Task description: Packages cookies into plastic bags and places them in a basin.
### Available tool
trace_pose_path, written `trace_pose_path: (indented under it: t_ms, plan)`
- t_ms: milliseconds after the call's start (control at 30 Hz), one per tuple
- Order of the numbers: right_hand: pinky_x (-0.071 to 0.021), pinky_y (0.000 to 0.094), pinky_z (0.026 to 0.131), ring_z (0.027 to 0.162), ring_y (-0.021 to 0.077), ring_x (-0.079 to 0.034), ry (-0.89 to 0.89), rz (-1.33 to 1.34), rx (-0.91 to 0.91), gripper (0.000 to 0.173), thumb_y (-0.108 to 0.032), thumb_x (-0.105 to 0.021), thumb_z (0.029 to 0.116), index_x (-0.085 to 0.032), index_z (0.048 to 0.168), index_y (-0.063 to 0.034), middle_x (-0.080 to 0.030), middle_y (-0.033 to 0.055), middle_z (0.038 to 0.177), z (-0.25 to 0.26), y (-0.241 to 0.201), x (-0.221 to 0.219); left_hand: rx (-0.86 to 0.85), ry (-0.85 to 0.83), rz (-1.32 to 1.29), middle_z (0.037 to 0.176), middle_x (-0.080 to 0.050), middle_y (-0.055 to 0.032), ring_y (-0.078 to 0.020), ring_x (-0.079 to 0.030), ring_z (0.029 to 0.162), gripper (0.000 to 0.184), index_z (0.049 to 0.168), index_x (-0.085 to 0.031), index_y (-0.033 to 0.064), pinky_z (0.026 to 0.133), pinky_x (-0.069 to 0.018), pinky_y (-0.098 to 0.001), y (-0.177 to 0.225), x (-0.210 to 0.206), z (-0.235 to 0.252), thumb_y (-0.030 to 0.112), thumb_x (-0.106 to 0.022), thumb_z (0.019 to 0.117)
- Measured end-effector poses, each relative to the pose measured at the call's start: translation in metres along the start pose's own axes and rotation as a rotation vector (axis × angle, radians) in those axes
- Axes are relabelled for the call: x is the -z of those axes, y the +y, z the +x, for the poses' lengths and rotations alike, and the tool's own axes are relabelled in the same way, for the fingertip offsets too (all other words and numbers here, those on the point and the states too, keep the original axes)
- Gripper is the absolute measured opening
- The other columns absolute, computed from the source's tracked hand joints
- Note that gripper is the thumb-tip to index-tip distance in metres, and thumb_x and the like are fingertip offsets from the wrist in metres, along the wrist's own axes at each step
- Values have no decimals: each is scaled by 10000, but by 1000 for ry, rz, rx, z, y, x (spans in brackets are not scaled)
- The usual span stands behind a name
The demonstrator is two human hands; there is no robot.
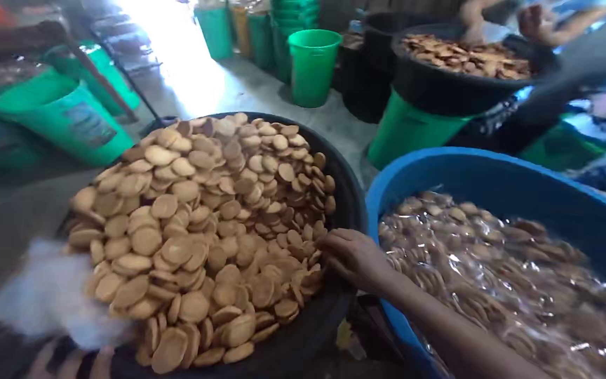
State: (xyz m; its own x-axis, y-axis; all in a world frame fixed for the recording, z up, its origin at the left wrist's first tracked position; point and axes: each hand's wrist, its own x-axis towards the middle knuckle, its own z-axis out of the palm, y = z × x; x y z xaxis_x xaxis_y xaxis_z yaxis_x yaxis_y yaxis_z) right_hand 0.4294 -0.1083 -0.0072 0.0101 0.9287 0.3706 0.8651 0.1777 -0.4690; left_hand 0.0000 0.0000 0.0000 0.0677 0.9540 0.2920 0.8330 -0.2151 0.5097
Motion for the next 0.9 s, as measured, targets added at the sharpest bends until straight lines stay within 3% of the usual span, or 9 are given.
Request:
trace_pose_path:
  t_ms: [100,167,300,400,533,633,700,833,900]
  plan:
    - [-562,521,880,988,322,-709,-325,43,-140,271,-173,-530,1033,-690,1204,-35,-716,167,1101,23,-5,15,91,92,62,1265,-564,-399,-566,-487,1257,362,1065,-659,-168,1080,-334,-662,18,3,8,177,-566,1007]
    - [-526,549,953,1072,362,-682,-512,16,-175,309,-166,-509,1052,-648,1276,-4,-686,211,1180,48,-6,17,95,158,69,1115,-607,-388,-561,-543,1145,397,1003,-645,-157,1025,-376,-657,20,1,5,233,-572,1008]
    - [-467,654,992,1191,451,-620,-697,-137,-251,322,-176,-491,1062,-631,1288,5,-654,263,1242,105,-8,-8,78,56,38,1380,-452,-434,-594,-421,1313,448,1178,-609,-170,1108,-322,-656,22,8,-10,235,-622,989]
    - [-472,623,1010,1205,429,-615,-595,-141,-273,327,-132,-476,1056,-607,1328,-8,-630,250,1293,145,-14,-30,54,74,73,1340,-511,-404,-587,-457,1279,309,1068,-686,-124,1076,-343,-676,22,5,-19,148,-554,1007]
    - [-501,571,1006,1217,403,-621,-410,-136,-294,352,-69,-429,1051,-579,1368,-40,-604,225,1351,185,-22,-55,-129,136,168,1012,-664,-342,-553,-624,1024,376,953,-697,-110,899,-441,-693,37,-3,-31,218,-531,1033]
    - [-471,597,1036,1313,437,-536,-304,-207,-146,405,-39,-479,1032,-546,1431,-59,-523,235,1455,200,-13,-81,-372,-29,74,831,-680,-261,-464,-685,854,366,823,-695,-85,784,-534,-606,51,-9,-35,213,-582,1002]
    - [-418,624,1076,1389,464,-450,-331,-272,-83,448,-39,-491,1024,-515,1472,-55,-460,244,1520,207,-7,-92,-470,-176,13,802,-677,-220,-417,-697,822,388,786,-688,-60,735,-564,-551,59,-12,-35,256,-605,995]
    - [-457,575,1057,1275,432,-561,-220,-149,-147,321,-101,-464,1059,-618,1321,0,-591,249,1351,218,-1,-84,-475,-326,-117,848,-700,-226,-376,-712,856,607,847,-703,-80,760,-564,-543,55,-15,-31,361,-362,1088]
    - [-474,555,1057,1242,408,-592,-213,-5,-286,364,-226,-477,1074,-622,1286,31,-595,260,1317,220,-1,-72,-333,-320,-402,838,-676,-182,-231,-670,849,621,871,-662,-119,836,-541,-426,50,-10,-31,328,-295,1096]
